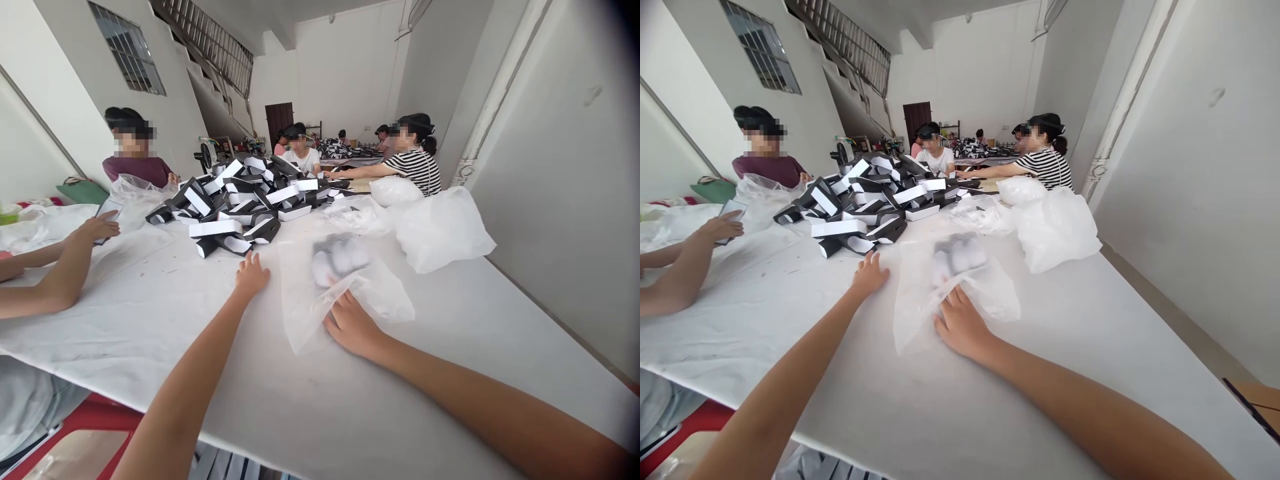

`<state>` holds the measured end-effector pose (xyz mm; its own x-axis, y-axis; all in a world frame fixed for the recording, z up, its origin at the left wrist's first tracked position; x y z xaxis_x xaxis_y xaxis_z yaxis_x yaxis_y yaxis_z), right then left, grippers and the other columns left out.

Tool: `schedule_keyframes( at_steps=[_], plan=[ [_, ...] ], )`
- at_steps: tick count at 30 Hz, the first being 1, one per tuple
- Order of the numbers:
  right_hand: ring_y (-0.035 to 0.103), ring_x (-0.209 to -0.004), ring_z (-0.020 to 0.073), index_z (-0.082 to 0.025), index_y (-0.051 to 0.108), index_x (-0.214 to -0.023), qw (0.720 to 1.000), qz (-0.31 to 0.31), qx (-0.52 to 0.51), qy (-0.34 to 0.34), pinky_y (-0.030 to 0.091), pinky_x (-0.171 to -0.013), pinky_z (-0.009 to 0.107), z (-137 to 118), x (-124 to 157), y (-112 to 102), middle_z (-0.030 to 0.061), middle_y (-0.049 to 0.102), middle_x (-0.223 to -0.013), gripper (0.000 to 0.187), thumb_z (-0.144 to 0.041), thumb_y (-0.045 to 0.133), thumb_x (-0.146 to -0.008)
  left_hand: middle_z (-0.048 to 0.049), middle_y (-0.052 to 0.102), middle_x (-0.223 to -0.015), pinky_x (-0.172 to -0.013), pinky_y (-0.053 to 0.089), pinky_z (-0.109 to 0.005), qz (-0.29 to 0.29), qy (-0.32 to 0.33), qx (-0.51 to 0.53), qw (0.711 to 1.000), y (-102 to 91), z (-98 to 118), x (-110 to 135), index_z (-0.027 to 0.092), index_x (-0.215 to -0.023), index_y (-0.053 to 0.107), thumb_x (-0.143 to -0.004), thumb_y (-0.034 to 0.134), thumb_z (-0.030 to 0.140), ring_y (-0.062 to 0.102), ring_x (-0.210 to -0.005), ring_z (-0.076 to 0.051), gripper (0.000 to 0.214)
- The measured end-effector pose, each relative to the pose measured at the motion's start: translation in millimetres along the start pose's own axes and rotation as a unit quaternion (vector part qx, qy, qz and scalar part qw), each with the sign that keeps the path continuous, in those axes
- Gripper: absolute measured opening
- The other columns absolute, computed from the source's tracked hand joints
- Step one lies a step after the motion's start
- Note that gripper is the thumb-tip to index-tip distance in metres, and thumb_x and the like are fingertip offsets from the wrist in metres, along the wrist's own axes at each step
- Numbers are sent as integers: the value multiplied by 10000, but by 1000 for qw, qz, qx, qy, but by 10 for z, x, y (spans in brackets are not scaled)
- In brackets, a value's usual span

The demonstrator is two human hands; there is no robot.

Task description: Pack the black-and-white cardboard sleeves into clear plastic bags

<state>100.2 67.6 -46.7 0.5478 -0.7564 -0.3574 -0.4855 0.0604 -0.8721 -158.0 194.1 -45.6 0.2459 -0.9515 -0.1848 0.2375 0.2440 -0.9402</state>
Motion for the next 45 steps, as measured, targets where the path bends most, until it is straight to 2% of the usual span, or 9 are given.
schedule_keyframes(
  at_steps=[6,14,18,23,28,32,39,42,45],
  plan=[
    [495,-1147,283,-166,610,-1084,999,35,14,-10,434,-973,473,-54,22,-69,134,599,-1171,247,-178,468,-881,-199,353,-1501,-1035,365,-571,30,-20,-12,999,-227,-255,-406,102,-1441,321,-873,477,194,366,-1340,-422,596],
    [444,-1232,277,-143,546,-1177,999,31,-29,-1,382,-1049,461,25,-5,-55,143,555,-1235,308,-198,482,-880,-172,602,-1204,-887,496,-491,107,-35,45,993,-341,-234,-303,134,-1146,586,-884,483,190,600,-1078,-350,287],
    [532,-1094,239,-173,577,-1101,992,63,-35,-102,445,-942,421,-191,45,-180,119,619,-1120,268,-141,429,-879,-125,572,-1187,-840,523,-353,184,10,86,979,-632,96,52,150,-1162,563,-927,434,274,637,-874,-205,295],
    [588,-940,195,-256,561,-1060,923,111,9,-368,477,-796,366,-715,426,-380,61,640,-1114,229,-179,432,-887,-65,583,-970,-695,519,-285,256,273,132,918,-1067,955,949,193,-1055,627,-919,484,316,593,-747,-158,233],
    [607,-953,203,-229,450,-1309,953,236,11,-191,489,-841,397,-463,370,-755,143,520,-1332,362,-229,435,-948,-37,581,-845,-670,513,-271,241,481,83,839,-902,1434,1773,239,-1035,633,-928,487,208,605,-755,-154,184],
    [620,-870,195,-210,582,-1108,970,188,8,-155,504,-788,358,-322,212,-784,103,626,-1172,228,-300,406,-996,-39,559,-946,-697,528,-270,217,522,132,814,-765,1493,1986,277,-1179,555,-940,490,169,604,-788,-140,270],
    [632,-807,181,-205,562,-931,975,194,-93,-48,497,-684,284,36,147,-1324,37,647,-881,172,-331,454,-976,-149,323,-1455,-1042,433,-476,80,373,247,891,-613,1442,1790,301,-1512,124,-815,694,429,437,-1296,-287,910],
    [641,-826,190,-230,545,-924,969,222,-105,-9,494,-618,262,30,467,-1689,37,643,-872,144,-340,461,-965,-108,286,-1542,-1115,350,-497,21,339,211,917,-439,1418,1712,300,-1526,141,-910,561,402,255,-1436,-287,752],
    [625,-756,165,-258,532,-977,970,191,-82,-128,503,-634,271,-341,907,-1837,40,646,-866,89,-267,444,-970,-43,376,-1527,-1170,268,-484,11,344,218,913,-401,1415,1667,294,-1473,341,-1007,340,327,246,-1454,-231,467]
  ],
)
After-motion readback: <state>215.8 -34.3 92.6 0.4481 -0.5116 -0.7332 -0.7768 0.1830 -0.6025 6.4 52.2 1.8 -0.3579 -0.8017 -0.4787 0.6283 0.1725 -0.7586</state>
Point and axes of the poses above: each hand's wrist, its own x-axis away from the middle knuckle, its own y-axis out of the palm, z = x × y, the point moved 9 cm from there along -x, towards the middle knuckle
